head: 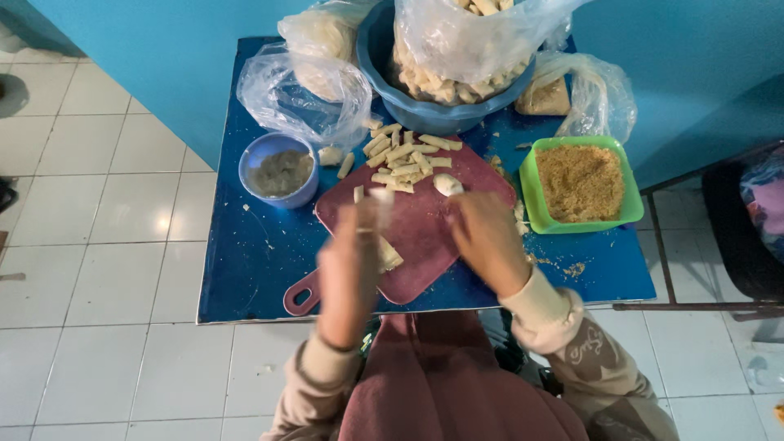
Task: The person sits at a small table and shapes pieces of dough by hand on a cutting board, folding and pressing flat dough squares around filling, then dips the formed pieces into a container of breadcrumbs and sets them with the finished pieces. The person repeats this cycle throughout the clip.
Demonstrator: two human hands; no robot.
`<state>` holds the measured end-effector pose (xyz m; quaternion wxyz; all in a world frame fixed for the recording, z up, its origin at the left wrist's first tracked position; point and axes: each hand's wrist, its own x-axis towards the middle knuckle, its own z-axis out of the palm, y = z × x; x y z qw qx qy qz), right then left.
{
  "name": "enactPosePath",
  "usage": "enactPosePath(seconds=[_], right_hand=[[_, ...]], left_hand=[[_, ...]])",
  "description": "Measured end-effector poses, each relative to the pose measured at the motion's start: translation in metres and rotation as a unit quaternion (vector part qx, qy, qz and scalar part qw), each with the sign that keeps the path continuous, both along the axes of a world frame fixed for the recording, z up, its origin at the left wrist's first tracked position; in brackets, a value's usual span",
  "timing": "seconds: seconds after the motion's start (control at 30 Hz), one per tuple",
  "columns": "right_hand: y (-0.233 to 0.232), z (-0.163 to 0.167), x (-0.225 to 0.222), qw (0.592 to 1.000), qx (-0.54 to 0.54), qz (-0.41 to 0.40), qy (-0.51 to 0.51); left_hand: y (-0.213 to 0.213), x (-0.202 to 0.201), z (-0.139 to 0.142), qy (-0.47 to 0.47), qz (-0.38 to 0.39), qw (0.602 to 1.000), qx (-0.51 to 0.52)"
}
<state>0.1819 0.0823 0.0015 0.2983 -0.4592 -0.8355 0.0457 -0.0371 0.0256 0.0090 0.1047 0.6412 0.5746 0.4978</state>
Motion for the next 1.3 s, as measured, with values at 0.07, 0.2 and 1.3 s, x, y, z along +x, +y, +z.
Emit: enactPosePath(seconds=[0.07, 0.2, 1.3], right_hand=[[0.010, -0.005, 0.011, 0.998, 0.026, -0.061, -0.016], [0.023, -0.018, 0.013, 0.997, 0.003, -0.073, 0.005], [-0.006, 0.013, 0.026, 0.995, 0.042, 0.051, -0.069]], left_hand=[[0.011, 0.038, -0.011, 0.083, -0.043, 0.992, -0.085], [-0.001, 0.066, -0.018, 0.121, -0.102, 0.987, 0.014], [-0.017, 0.044, -0.002, 0.210, -0.047, 0.976, 0.040]])
